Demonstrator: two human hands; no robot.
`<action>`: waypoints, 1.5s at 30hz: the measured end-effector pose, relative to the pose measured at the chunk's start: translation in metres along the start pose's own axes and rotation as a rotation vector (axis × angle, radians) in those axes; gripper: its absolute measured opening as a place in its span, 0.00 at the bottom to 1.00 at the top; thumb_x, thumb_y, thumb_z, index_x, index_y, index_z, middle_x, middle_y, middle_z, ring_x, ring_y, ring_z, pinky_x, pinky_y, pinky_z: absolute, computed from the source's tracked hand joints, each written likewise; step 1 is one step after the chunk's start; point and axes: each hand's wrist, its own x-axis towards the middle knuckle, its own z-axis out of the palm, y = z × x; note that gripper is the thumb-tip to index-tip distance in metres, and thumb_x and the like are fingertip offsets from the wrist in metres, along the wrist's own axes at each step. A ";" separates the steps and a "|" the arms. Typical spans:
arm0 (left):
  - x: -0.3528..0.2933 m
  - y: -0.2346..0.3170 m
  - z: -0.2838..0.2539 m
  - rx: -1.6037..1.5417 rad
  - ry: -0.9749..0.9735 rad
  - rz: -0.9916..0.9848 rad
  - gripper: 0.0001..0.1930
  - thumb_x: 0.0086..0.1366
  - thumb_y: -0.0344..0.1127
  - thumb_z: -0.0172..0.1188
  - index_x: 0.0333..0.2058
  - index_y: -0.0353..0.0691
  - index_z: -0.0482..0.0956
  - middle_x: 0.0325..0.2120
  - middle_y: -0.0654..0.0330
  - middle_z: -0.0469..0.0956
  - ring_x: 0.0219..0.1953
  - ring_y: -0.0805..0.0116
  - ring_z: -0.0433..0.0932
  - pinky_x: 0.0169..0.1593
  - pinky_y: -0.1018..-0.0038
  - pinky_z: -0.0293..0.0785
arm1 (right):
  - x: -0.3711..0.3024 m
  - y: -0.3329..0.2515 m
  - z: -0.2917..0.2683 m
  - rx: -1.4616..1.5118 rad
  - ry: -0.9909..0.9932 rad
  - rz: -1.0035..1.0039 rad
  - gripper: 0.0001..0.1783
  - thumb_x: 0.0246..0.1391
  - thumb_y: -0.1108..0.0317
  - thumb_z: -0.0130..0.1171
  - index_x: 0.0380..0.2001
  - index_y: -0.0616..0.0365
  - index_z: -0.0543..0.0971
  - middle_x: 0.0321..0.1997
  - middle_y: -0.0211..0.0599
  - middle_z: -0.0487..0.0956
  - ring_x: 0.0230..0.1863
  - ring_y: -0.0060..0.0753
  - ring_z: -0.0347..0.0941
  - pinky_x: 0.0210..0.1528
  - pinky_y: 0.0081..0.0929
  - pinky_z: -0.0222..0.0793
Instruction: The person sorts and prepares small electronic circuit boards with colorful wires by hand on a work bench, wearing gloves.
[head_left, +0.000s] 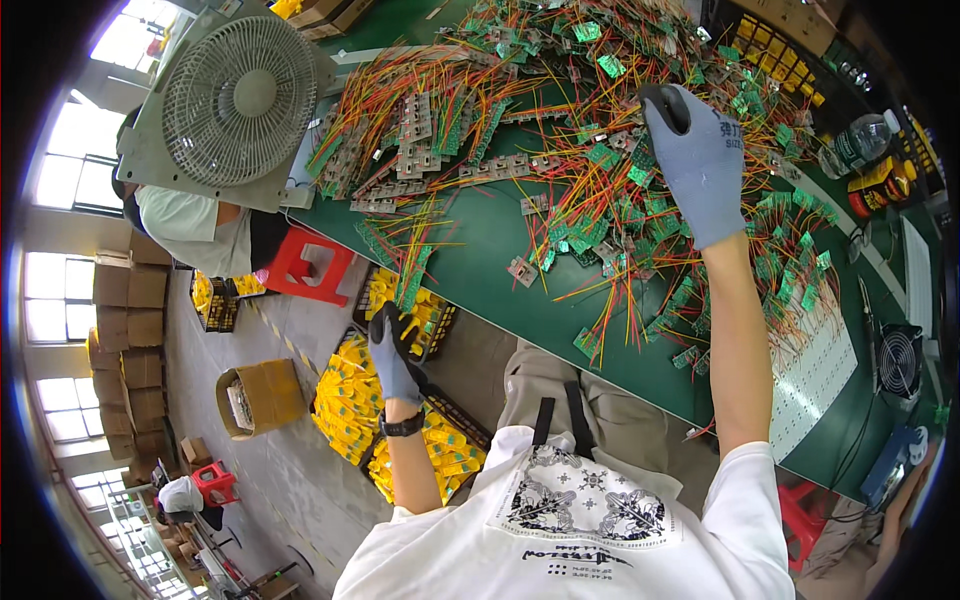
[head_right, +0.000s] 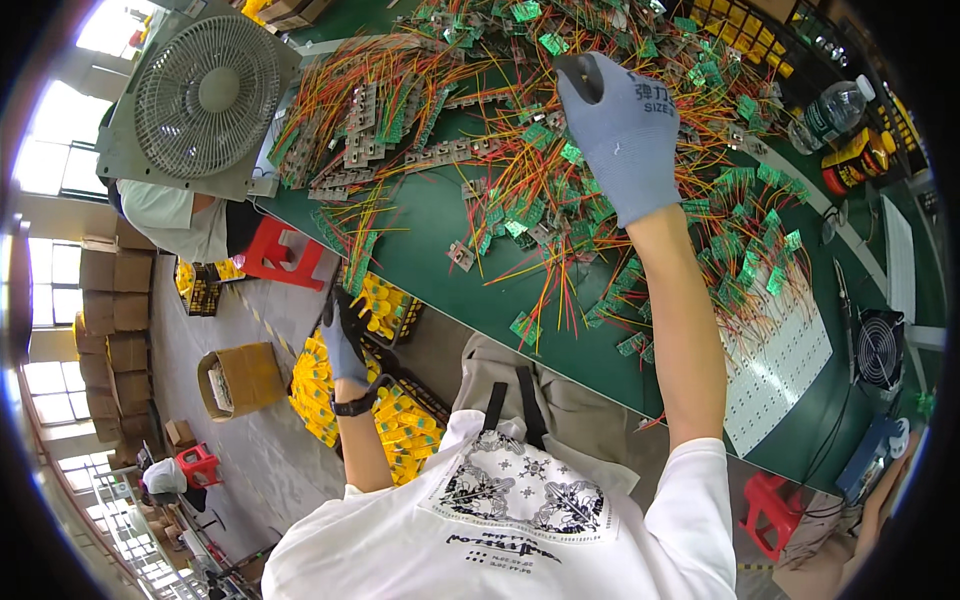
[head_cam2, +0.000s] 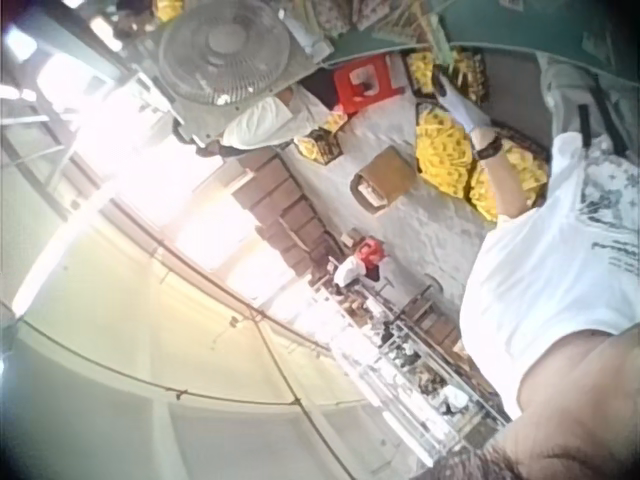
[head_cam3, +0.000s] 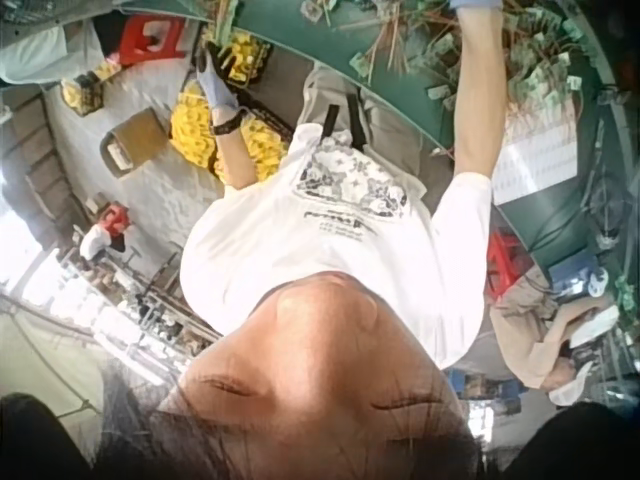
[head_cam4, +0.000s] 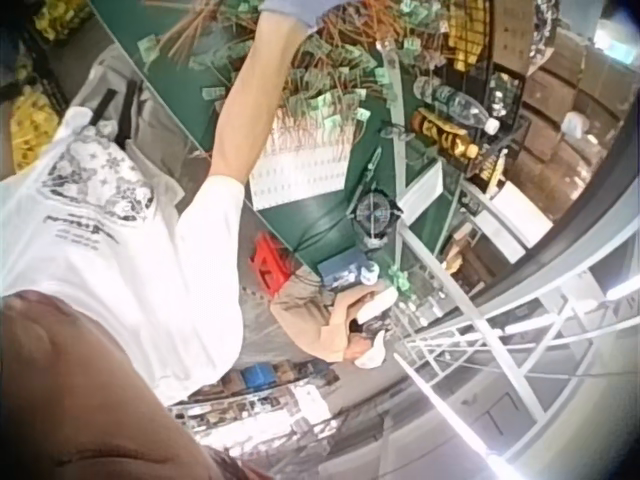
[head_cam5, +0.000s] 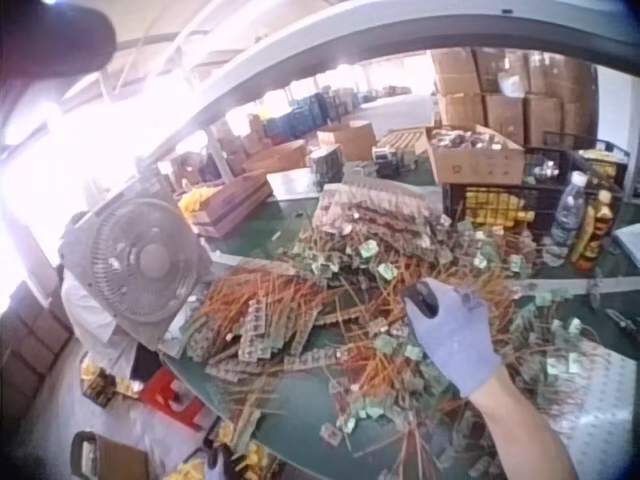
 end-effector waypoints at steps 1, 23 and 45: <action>0.004 0.002 0.002 0.000 0.000 -0.004 0.18 0.68 0.39 0.54 0.51 0.33 0.72 0.43 0.60 0.77 0.43 0.70 0.77 0.44 0.76 0.74 | -0.001 -0.001 -0.001 0.004 -0.021 -0.001 0.14 0.55 0.55 0.57 0.34 0.53 0.80 0.30 0.37 0.81 0.32 0.45 0.77 0.35 0.34 0.71; 0.035 0.102 0.166 0.045 -0.424 0.292 0.16 0.66 0.26 0.52 0.52 0.26 0.72 0.40 0.52 0.79 0.33 0.64 0.81 0.36 0.70 0.79 | -0.009 -0.006 0.000 -0.027 -0.126 -0.218 0.13 0.55 0.55 0.58 0.28 0.54 0.78 0.24 0.38 0.79 0.26 0.44 0.76 0.30 0.37 0.70; 0.020 0.067 0.307 -0.111 -1.005 0.008 0.19 0.53 0.21 0.64 0.46 0.31 0.77 0.26 0.63 0.79 0.19 0.83 0.71 0.20 0.83 0.65 | -0.004 0.041 0.033 -0.127 -0.038 -0.163 0.09 0.53 0.62 0.60 0.29 0.56 0.77 0.24 0.37 0.77 0.29 0.45 0.73 0.33 0.39 0.66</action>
